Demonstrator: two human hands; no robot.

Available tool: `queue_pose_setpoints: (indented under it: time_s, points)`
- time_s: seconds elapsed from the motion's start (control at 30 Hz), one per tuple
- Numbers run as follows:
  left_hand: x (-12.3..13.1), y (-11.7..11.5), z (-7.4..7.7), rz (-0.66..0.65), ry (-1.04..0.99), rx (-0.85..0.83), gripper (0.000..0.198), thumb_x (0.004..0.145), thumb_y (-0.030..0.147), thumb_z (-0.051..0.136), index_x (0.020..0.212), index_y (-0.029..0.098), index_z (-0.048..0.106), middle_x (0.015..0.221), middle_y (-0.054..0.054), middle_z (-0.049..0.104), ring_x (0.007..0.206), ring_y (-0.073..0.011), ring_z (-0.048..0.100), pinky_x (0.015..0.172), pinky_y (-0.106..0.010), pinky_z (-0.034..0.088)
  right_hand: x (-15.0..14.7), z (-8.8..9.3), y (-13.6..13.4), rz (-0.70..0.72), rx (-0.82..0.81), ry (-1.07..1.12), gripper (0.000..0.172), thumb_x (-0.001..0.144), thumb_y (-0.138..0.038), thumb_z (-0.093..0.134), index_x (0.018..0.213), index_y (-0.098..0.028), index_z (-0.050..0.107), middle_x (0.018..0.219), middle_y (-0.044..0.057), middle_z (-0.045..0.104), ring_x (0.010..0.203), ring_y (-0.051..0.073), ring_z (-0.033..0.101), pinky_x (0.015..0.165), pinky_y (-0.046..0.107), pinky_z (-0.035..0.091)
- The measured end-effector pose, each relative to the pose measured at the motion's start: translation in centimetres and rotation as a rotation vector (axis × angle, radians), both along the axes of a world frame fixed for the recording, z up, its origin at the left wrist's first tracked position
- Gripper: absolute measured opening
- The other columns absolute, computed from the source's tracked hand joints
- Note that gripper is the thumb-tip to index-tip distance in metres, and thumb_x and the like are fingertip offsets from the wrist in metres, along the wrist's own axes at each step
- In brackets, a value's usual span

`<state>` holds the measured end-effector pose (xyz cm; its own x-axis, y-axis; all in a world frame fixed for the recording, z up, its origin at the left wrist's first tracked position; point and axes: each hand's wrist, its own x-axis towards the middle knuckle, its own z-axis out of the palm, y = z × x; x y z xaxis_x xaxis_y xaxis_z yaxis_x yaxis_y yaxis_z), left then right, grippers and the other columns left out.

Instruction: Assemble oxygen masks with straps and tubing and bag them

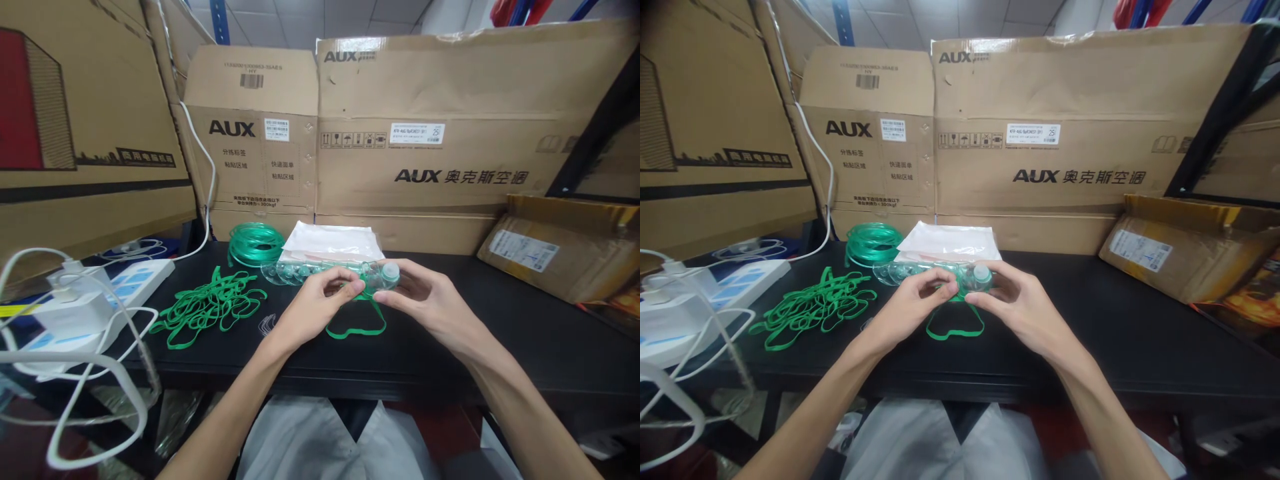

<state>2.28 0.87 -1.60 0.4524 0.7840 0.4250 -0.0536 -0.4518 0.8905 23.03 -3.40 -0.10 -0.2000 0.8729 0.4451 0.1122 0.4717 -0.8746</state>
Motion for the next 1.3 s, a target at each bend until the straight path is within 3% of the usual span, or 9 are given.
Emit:
queue_pose_setpoints:
  time_s: [0.2,0.3,0.37,0.47,0.6,0.8,0.9,1.03,1.3]
  points:
    - [1.0,-0.2,-0.7,0.005,-0.072,-0.091,0.029,0.091,0.044,0.073,0.099,0.017,0.067,0.088,-0.001,0.070,0.076,-0.0136,0.068,0.075,-0.024,0.051,-1.3,-0.9,0.3,-0.060,0.081,-0.011,0.034,0.079,-0.028,0.088,0.111,-0.027,0.077,0.110,0.000,0.077,0.104,0.023,0.071,0.093,0.031,0.056]
    - [0.5,-0.3,-0.5,0.012,0.025,-0.134,0.032,0.096,0.050,0.064,0.106,0.020,0.064,0.087,0.001,0.070,0.049,-0.0063,0.053,0.050,-0.021,0.038,-1.2,-1.0,0.5,-0.127,0.098,0.006,0.036,0.079,-0.032,0.088,0.112,-0.025,0.076,0.111,0.002,0.078,0.103,0.023,0.072,0.091,0.032,0.055]
    - [-0.4,-0.2,0.0,0.011,0.155,-0.101,0.032,0.097,0.052,0.062,0.107,0.022,0.067,0.083,0.002,0.070,0.046,-0.0061,0.045,0.048,-0.022,0.031,-0.5,-0.8,0.5,-0.157,0.100,-0.008,0.039,0.078,-0.033,0.088,0.114,-0.024,0.075,0.112,0.003,0.078,0.104,0.024,0.071,0.092,0.033,0.055]
    - [-2.7,0.1,1.1,0.102,0.373,0.077,0.032,0.089,0.054,0.071,0.099,0.023,0.075,0.078,0.002,0.069,0.068,-0.0131,0.058,0.063,-0.024,0.039,1.3,-0.1,0.4,-0.152,0.061,-0.100,0.037,0.079,-0.034,0.087,0.114,-0.024,0.076,0.112,0.003,0.078,0.102,0.024,0.071,0.092,0.033,0.054]
    - [-5.2,0.5,2.1,0.246,0.545,0.327,0.032,0.086,0.056,0.075,0.094,0.025,0.078,0.085,0.002,0.070,0.080,-0.0179,0.060,0.072,-0.028,0.042,3.4,0.8,0.1,-0.118,-0.069,-0.221,0.031,0.081,-0.036,0.084,0.109,-0.024,0.076,0.105,0.002,0.078,0.099,0.024,0.070,0.090,0.033,0.052]
    - [-4.9,0.6,1.1,0.397,0.921,0.749,0.015,0.096,0.037,0.071,0.097,0.027,0.082,0.094,-0.001,0.078,0.105,-0.0270,0.061,0.094,-0.042,0.035,4.1,0.7,0.7,-0.076,-0.151,-0.298,0.027,0.080,-0.035,0.083,0.101,-0.022,0.074,0.097,0.001,0.074,0.091,0.022,0.066,0.083,0.031,0.050]
    - [-4.4,0.4,0.5,0.379,0.964,0.721,0.023,0.093,0.041,0.073,0.110,0.027,0.081,0.109,-0.001,0.080,0.112,-0.0287,0.060,0.097,-0.044,0.035,4.2,0.2,1.1,-0.094,-0.111,-0.399,0.026,0.079,-0.037,0.081,0.098,-0.021,0.073,0.098,0.002,0.071,0.087,0.021,0.063,0.078,0.031,0.048]
    - [-4.6,0.1,0.7,0.232,0.927,0.547,0.032,0.092,0.050,0.072,0.115,0.029,0.080,0.120,0.002,0.078,0.118,-0.0255,0.064,0.102,-0.037,0.040,4.9,-1.0,2.0,-0.205,-0.083,-0.634,0.036,0.080,-0.041,0.077,0.111,-0.024,0.071,0.096,0.002,0.070,0.084,0.023,0.062,0.075,0.033,0.048]
    - [-4.2,-1.4,1.3,0.293,0.846,0.441,0.030,0.097,0.049,0.064,0.115,0.031,0.080,0.118,0.000,0.078,0.114,-0.0263,0.069,0.097,-0.033,0.046,5.8,-3.5,3.9,-0.161,-0.048,-0.667,0.042,0.076,-0.048,0.081,0.108,-0.026,0.064,0.089,-0.001,0.065,0.080,0.021,0.060,0.070,0.030,0.049]
